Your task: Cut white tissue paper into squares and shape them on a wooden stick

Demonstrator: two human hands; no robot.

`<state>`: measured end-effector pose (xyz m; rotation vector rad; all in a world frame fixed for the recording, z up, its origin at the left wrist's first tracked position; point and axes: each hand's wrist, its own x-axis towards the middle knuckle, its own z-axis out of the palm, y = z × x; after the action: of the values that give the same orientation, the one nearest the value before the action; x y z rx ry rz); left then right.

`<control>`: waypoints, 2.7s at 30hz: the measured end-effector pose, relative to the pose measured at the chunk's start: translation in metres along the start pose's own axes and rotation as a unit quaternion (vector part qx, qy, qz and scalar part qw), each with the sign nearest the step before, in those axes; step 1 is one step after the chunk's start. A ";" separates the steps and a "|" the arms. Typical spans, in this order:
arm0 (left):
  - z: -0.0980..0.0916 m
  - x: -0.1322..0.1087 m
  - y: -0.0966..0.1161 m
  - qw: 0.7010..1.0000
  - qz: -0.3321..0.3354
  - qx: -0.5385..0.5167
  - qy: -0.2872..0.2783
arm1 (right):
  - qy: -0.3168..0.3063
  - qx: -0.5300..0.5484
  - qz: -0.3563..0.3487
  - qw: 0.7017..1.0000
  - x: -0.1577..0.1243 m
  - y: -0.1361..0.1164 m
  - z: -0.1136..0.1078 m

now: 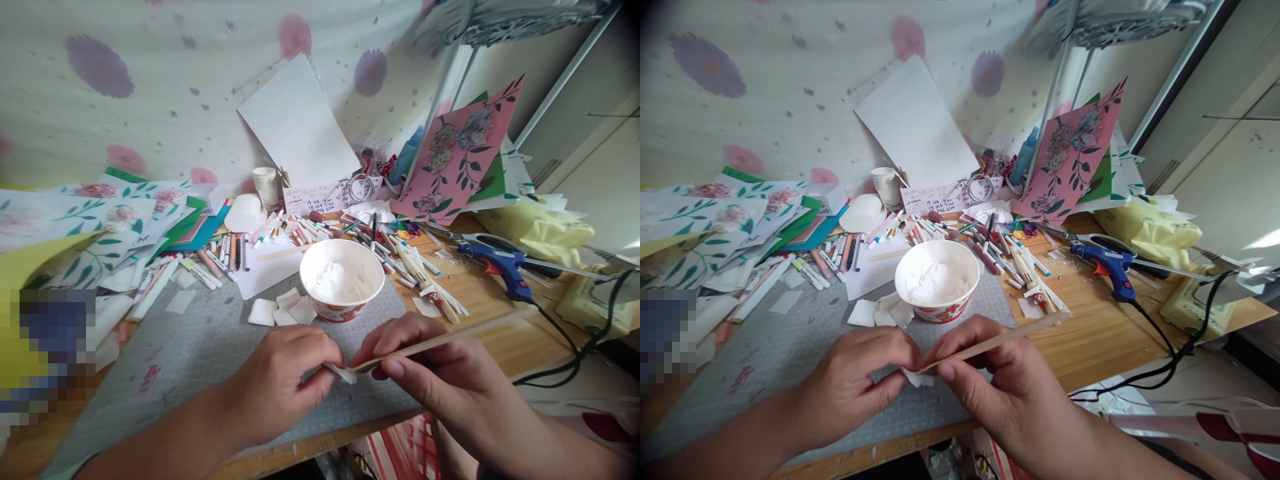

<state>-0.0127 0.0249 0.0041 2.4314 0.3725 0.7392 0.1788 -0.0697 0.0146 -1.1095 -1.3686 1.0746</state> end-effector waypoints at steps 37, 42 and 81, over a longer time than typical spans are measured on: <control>0.005 -0.001 -0.004 0.969 -0.175 -0.174 -0.026 | -0.011 0.011 0.011 1.000 0.001 -0.001 0.003; 0.009 -0.001 -0.005 0.965 -0.201 -0.160 0.059 | 0.006 0.013 0.009 1.000 0.000 -0.002 0.003; 0.004 0.003 -0.001 0.906 -0.228 -0.355 0.017 | 0.067 0.064 0.019 0.996 0.004 0.000 0.008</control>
<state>-0.0083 0.0249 0.0024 1.5661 0.5477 0.5719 0.1707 -0.0664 0.0149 -1.0970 -1.1615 1.0791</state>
